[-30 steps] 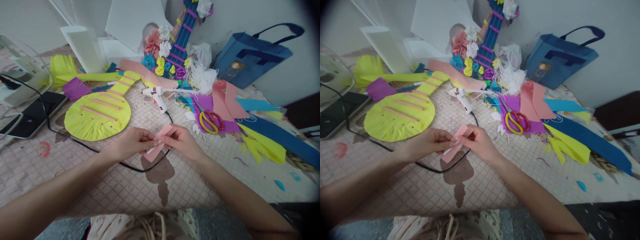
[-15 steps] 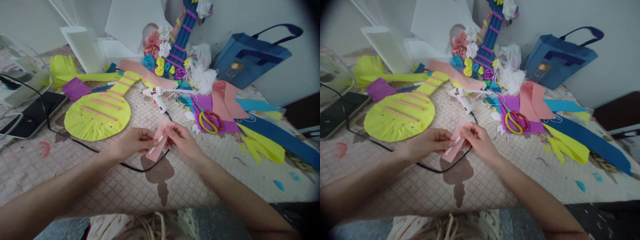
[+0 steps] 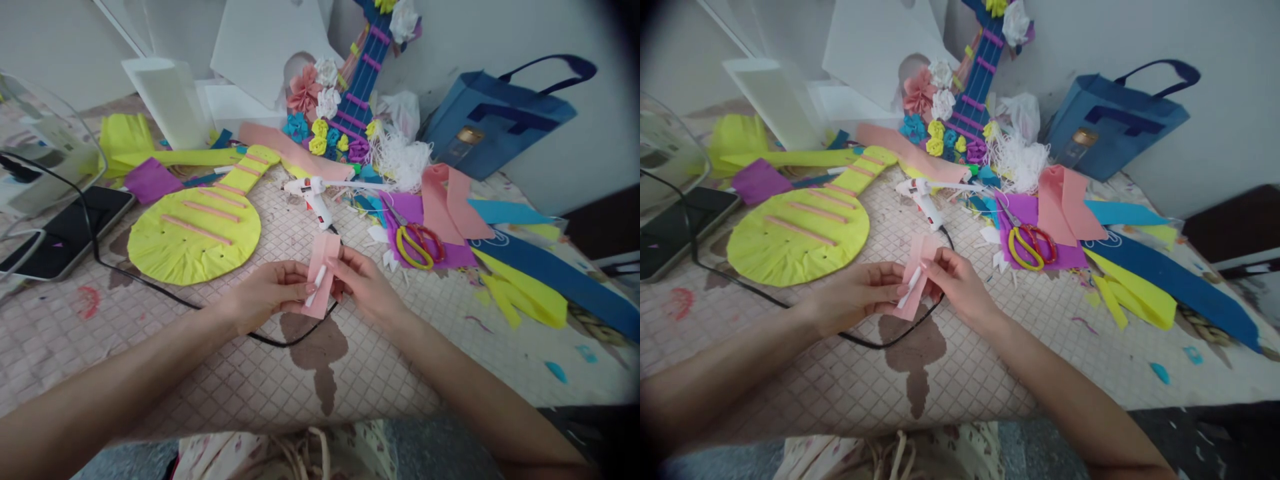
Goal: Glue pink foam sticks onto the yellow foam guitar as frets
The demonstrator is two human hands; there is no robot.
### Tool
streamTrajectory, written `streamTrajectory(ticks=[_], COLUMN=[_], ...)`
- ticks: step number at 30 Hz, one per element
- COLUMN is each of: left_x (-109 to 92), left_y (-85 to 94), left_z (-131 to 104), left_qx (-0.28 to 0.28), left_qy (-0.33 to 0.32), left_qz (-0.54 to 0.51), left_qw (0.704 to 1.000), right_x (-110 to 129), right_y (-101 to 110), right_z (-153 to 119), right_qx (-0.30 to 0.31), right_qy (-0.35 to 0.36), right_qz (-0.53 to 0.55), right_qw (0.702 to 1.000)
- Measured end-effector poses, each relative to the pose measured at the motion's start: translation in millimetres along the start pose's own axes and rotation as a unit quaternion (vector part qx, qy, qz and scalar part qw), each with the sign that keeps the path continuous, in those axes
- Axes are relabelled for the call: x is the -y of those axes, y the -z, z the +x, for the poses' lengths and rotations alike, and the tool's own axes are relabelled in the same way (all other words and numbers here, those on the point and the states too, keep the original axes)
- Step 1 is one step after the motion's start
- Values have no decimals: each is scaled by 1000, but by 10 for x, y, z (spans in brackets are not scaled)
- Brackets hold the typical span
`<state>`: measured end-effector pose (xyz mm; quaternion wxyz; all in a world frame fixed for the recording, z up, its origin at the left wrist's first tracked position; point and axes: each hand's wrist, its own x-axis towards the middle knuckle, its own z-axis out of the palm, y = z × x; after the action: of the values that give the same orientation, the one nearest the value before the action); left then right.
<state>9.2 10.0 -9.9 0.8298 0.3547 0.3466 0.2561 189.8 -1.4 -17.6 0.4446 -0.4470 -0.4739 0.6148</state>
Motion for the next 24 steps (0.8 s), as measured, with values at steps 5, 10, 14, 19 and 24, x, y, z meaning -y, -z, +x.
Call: streamTrajectory(ticks=[5, 10, 14, 19, 24], left_x=[-5, -29, -55, -68, -67], left_y=[-5, -33, -46, -53, -70], left_z=[-7, -22, -28, -26, -31], left_qx=[-25, -44, -64, -78, -67], left_qy=[13, -1, -6, -22, -14], left_qz=[23, 91, 158, 201, 173], left_qw=[999, 995, 985, 976, 983], right_x=[-8, -25, -21, -3, 0], right_y=[13, 27, 28, 13, -7], right_z=[0, 7, 5, -10, -18], right_qx=[20, 38, 34, 33, 21], right_qy=[-10, 8, 17, 10, 16], right_qz=[-10, -23, -59, -91, -96], right_qw=[1000, 999, 998, 995, 995])
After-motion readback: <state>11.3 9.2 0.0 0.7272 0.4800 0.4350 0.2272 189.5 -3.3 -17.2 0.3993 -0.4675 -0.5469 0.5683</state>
